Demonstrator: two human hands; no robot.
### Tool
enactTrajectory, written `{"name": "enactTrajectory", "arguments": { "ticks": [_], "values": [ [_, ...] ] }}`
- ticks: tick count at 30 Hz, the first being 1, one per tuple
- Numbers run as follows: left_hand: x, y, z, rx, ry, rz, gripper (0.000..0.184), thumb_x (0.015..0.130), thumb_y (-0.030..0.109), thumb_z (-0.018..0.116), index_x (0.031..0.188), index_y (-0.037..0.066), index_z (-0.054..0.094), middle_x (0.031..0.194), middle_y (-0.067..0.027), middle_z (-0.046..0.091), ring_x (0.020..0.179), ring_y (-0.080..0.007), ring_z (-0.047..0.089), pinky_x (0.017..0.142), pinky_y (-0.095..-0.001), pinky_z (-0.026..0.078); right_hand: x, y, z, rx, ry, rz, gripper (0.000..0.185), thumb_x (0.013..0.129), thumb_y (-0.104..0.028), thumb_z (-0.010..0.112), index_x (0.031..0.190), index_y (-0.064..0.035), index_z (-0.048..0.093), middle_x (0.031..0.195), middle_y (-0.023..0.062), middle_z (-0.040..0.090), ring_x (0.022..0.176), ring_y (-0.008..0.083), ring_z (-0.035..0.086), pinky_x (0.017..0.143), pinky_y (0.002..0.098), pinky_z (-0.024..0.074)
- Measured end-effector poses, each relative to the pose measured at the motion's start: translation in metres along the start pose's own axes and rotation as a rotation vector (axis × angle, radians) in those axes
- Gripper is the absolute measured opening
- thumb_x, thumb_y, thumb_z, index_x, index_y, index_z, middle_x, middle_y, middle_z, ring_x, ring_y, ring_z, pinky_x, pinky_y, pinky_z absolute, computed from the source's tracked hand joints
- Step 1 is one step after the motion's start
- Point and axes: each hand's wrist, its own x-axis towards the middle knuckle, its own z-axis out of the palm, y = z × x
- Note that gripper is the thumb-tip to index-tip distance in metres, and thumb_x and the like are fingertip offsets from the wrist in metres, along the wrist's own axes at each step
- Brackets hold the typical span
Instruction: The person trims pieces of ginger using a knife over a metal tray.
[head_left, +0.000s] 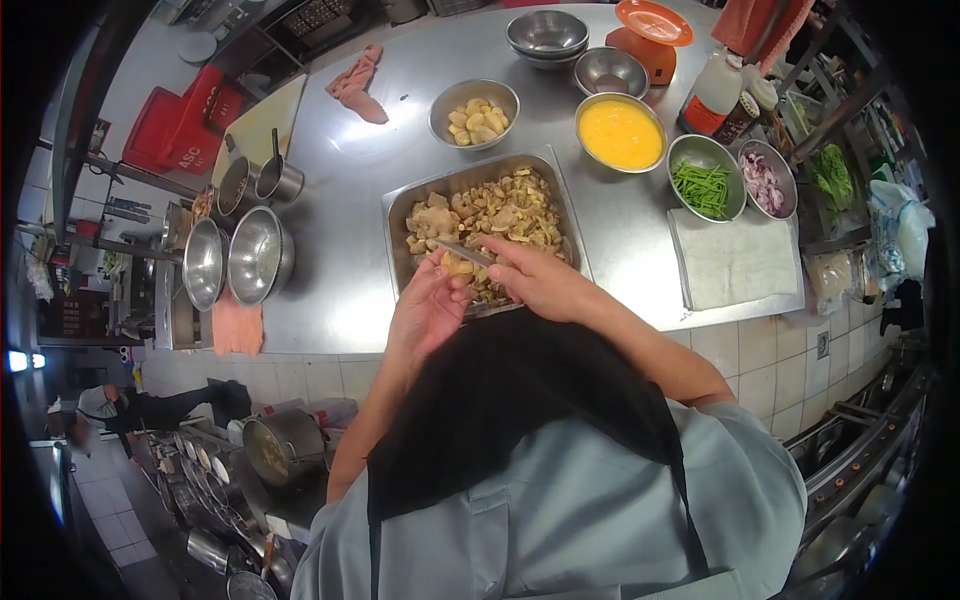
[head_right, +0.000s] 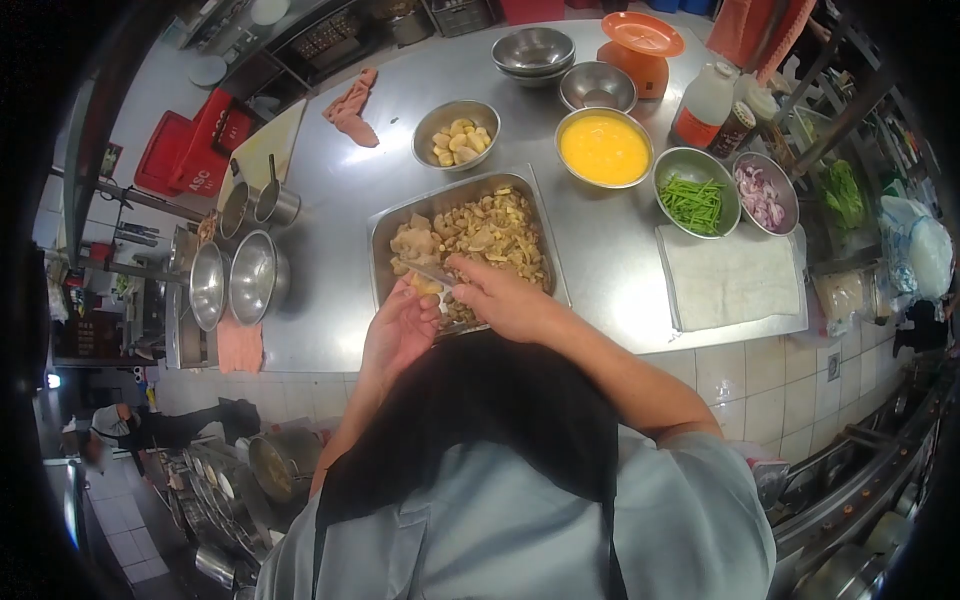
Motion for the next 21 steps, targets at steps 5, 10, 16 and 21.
{"name": "enactTrajectory", "arguments": {
  "ticks": [5,10,16,21],
  "values": [
    [-0.001,0.000,-0.006,0.026,0.059,-0.004,0.038,0.103,0.004,0.058,0.140,0.006,0.052,0.116,-0.0081,0.066,0.093,-0.0159,0.064,0.083,-0.0290,0.053,0.006,0.004,0.009,-0.101,0.008,-0.119,0.058,0.105,-0.025,0.058,0.154,0.0008,0.043,0.134,0.0261,0.063,0.124,0.0340,0.063,0.106,0.0408,0.0477],
    [-0.002,0.000,0.013,0.130,0.017,0.039,0.037,0.101,0.003,0.063,0.138,0.004,0.056,0.110,-0.0089,0.069,0.097,-0.0184,0.067,0.085,-0.0304,0.055,0.010,0.007,0.010,0.007,-0.033,-0.132,0.057,0.104,-0.023,0.059,0.153,0.0006,0.043,0.136,0.0263,0.062,0.126,0.0345,0.062,0.107,0.0408,0.0474],
    [-0.002,-0.005,0.010,0.228,0.020,0.163,0.034,0.101,0.004,0.065,0.134,0.001,0.058,0.109,-0.0107,0.070,0.094,-0.0186,0.067,0.084,-0.0306,0.055,0.008,0.003,0.010,0.013,-0.008,-0.183,0.056,0.105,-0.023,0.059,0.153,-0.0001,0.043,0.135,0.0258,0.062,0.125,0.0335,0.063,0.106,0.0403,0.0475],
    [-0.005,-0.002,0.015,0.333,0.028,0.218,0.030,0.100,0.002,0.065,0.129,-0.001,0.057,0.109,-0.0116,0.069,0.093,-0.0178,0.067,0.083,-0.0313,0.056,0.012,0.004,0.007,0.046,-0.060,-0.149,0.051,0.106,-0.022,0.058,0.152,-0.0041,0.046,0.128,0.0213,0.064,0.118,0.0278,0.064,0.102,0.0378,0.0483]
  ]
}}
